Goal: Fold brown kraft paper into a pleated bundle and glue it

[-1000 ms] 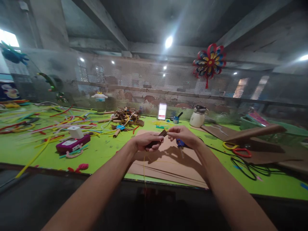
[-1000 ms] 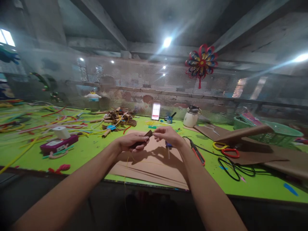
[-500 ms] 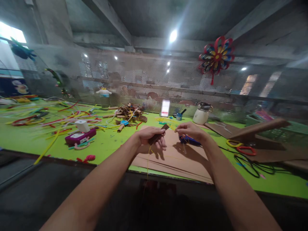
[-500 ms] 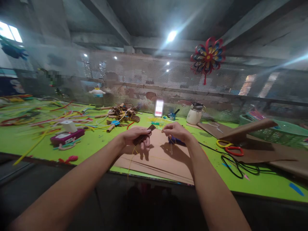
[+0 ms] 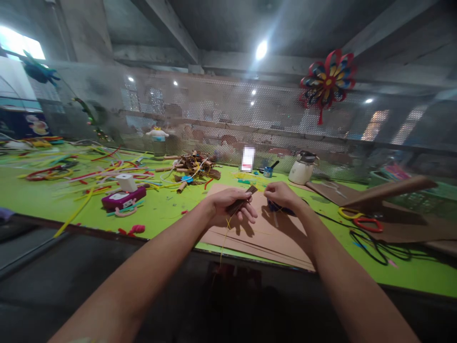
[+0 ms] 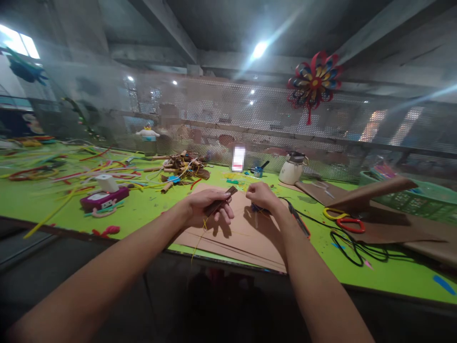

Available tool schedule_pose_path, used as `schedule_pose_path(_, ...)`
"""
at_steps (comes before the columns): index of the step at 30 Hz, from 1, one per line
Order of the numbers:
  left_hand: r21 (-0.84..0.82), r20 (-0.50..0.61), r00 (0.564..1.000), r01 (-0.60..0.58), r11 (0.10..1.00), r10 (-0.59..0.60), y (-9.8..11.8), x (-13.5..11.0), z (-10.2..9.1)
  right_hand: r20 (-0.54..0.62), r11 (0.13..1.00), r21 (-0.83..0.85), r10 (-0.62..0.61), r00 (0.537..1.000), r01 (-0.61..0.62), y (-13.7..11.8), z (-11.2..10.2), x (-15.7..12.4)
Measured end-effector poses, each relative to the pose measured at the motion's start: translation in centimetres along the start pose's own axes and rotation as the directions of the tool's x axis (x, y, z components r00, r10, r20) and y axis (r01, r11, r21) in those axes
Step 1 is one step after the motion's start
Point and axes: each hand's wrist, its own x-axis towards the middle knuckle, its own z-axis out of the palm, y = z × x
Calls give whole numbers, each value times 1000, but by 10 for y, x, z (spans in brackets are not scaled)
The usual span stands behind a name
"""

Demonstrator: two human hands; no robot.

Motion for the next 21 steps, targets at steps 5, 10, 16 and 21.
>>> schedule_pose_path(5,-83,-83,995,-63,995,56,4,1,-4,-137,987,-161,5,991,-27,8,4,5)
schedule_pose_path(10,-196,-175,981,-121,973,87,11,-2,-10,-241,954,-246,111,964,-172,28,1,7)
schedule_pose_path(16,-421,-397,912,-279,863,101,16,-6,-20,-482,926,-204,188,856,-318,34,-16,9)
schedule_pose_path(21,-539,-557,829,-408,737,51,16,-3,-28,-598,969,-133,-248,762,211,-24,0,-5)
